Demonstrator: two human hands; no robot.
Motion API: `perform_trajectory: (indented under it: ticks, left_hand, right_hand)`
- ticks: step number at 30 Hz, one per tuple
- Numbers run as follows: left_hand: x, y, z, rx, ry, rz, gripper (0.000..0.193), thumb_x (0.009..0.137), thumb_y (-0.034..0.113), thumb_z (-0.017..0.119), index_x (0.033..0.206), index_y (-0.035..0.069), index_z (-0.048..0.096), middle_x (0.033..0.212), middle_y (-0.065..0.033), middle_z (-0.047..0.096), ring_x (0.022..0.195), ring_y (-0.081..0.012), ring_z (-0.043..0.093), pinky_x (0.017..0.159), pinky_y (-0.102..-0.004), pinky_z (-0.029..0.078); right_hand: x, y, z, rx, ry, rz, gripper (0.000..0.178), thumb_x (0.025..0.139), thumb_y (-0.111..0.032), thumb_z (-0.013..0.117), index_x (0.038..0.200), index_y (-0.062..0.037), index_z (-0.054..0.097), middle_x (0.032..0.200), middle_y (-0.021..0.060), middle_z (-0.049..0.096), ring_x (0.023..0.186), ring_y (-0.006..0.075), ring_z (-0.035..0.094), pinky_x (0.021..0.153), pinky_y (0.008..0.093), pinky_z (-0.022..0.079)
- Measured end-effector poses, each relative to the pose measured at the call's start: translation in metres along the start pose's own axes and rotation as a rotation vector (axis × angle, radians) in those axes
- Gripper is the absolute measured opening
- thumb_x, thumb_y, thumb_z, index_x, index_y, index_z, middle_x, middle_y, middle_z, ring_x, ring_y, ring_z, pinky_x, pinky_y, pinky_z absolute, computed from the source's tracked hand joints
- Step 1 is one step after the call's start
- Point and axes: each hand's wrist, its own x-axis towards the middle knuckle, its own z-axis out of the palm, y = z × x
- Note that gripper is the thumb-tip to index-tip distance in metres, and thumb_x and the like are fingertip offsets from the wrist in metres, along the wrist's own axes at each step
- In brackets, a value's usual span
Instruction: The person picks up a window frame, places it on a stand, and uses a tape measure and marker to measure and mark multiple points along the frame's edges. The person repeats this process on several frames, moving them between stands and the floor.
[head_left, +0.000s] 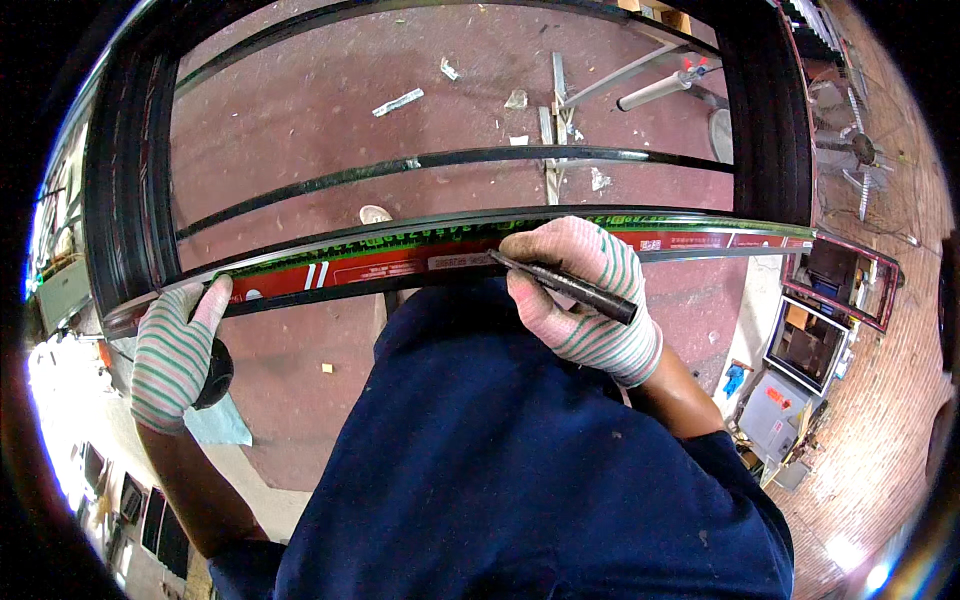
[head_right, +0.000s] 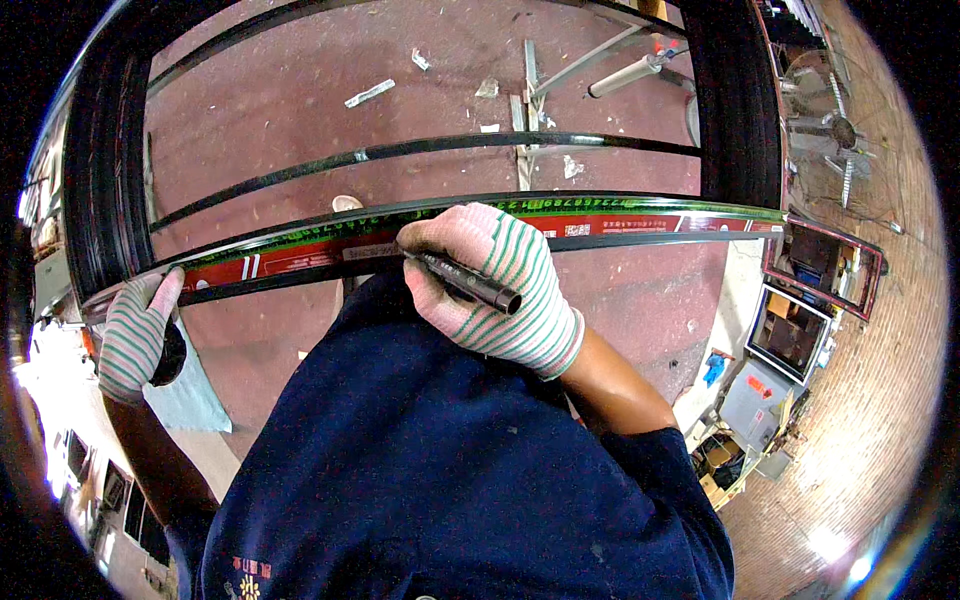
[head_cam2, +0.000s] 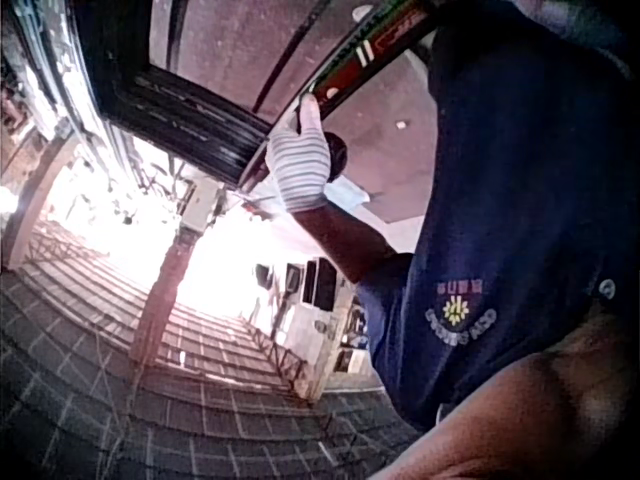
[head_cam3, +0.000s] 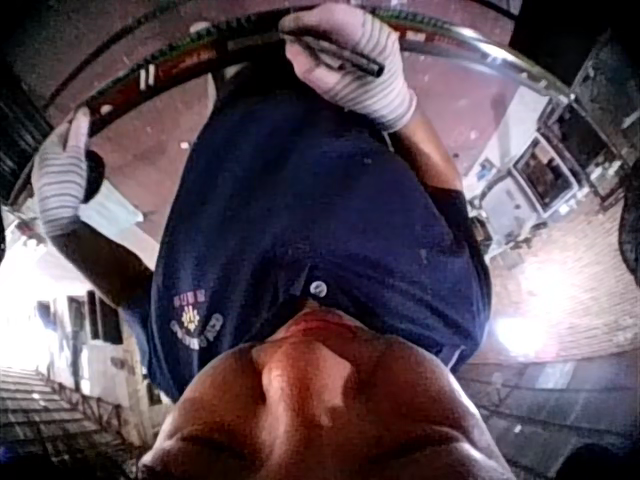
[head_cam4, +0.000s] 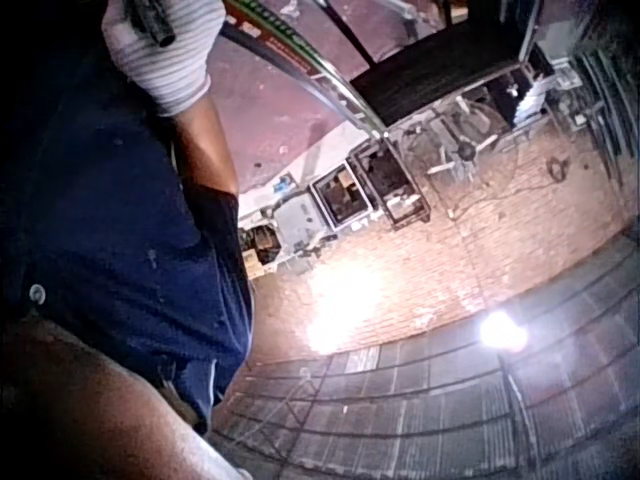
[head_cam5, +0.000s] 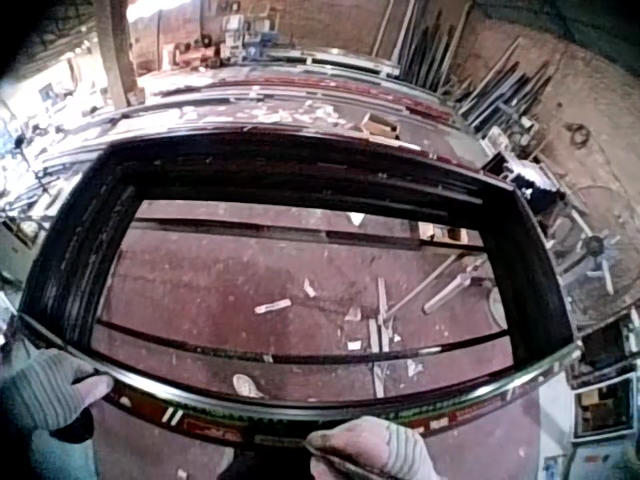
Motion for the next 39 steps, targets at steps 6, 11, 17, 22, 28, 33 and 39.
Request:
perform_trajectory:
  ticks: [6, 11, 17, 22, 28, 33, 39]
  left_hand:
    - [0.005, 0.008, -0.004, -0.092, -0.083, -0.09, 0.047, 0.1, 0.039, 0.059, 0.111, -0.006, 0.069, 0.076, -0.0042, 0.06, 0.069, -0.0114, 0.05, 0.065, -0.028, 0.043]
    - [0.008, 0.001, -0.002, -0.086, -0.082, -0.057, 0.047, 0.1, 0.038, 0.059, 0.11, -0.007, 0.069, 0.075, -0.0039, 0.059, 0.068, -0.0111, 0.049, 0.064, -0.0276, 0.043]
    - [0.009, -0.003, 0.001, -0.071, -0.06, -0.016, 0.045, 0.101, 0.037, 0.058, 0.107, -0.006, 0.07, 0.072, -0.0021, 0.056, 0.066, -0.0106, 0.048, 0.063, -0.0273, 0.042]
    - [0.012, -0.011, 0.005, -0.107, -0.059, -0.041, 0.044, 0.101, 0.037, 0.057, 0.102, -0.004, 0.071, 0.069, -0.0006, 0.053, 0.064, -0.0096, 0.045, 0.061, -0.0267, 0.04]
    - [0.012, -0.012, 0.004, -0.071, -0.058, -0.008, 0.043, 0.102, 0.038, 0.055, 0.095, -0.002, 0.07, 0.067, 0.0001, 0.05, 0.063, -0.0092, 0.043, 0.059, -0.0274, 0.038]
    - [0.009, 0.001, 0.001, -0.092, -0.091, -0.064, 0.043, 0.102, 0.038, 0.055, 0.091, -0.002, 0.069, 0.067, 0.0002, 0.05, 0.063, -0.0096, 0.043, 0.059, -0.0277, 0.037]
    - [0.011, -0.01, 0.004, -0.102, -0.072, -0.001, 0.044, 0.102, 0.038, 0.055, 0.092, -0.003, 0.069, 0.067, 0.0002, 0.05, 0.063, -0.0097, 0.043, 0.059, -0.0278, 0.038]
  right_hand:
    - [0.002, 0.001, 0.002, 0.013, 0.017, 0.012, 0.023, 0.078, -0.01, 0.073, 0.099, -0.006, 0.067, 0.084, 0.0147, 0.066, 0.077, 0.0345, 0.065, 0.07, 0.0401, 0.053]
    - [0.003, 0.002, 0.003, -0.003, 0.012, 0.014, 0.022, 0.078, -0.01, 0.073, 0.099, -0.0059, 0.068, 0.083, 0.0147, 0.066, 0.077, 0.0345, 0.065, 0.07, 0.0402, 0.053]
    - [0.004, 0.002, 0.003, -0.026, 0.015, 0.014, 0.021, 0.078, -0.01, 0.073, 0.097, -0.0062, 0.067, 0.081, 0.014, 0.066, 0.076, 0.0343, 0.066, 0.069, 0.0401, 0.053]
    - [0.005, 0.003, 0.005, -0.022, 0.027, -0.009, 0.021, 0.077, -0.009, 0.074, 0.097, -0.0065, 0.067, 0.082, 0.0136, 0.067, 0.076, 0.0339, 0.066, 0.069, 0.0402, 0.053]
    - [0.004, 0.004, 0.002, -0.042, -0.01, -0.026, 0.023, 0.077, -0.009, 0.074, 0.098, -0.0072, 0.066, 0.082, 0.013, 0.066, 0.075, 0.0334, 0.065, 0.069, 0.0399, 0.053]
    - [0.002, 0.006, 0.0, -0.044, -0.056, -0.036, 0.023, 0.075, -0.012, 0.074, 0.097, -0.0087, 0.067, 0.081, 0.0115, 0.066, 0.073, 0.0319, 0.064, 0.067, 0.0397, 0.051]
    - [0.001, 0.005, -0.003, 0.021, -0.079, -0.011, 0.02, 0.075, -0.011, 0.073, 0.094, -0.008, 0.068, 0.081, 0.011, 0.066, 0.073, 0.0308, 0.064, 0.069, 0.0388, 0.051]
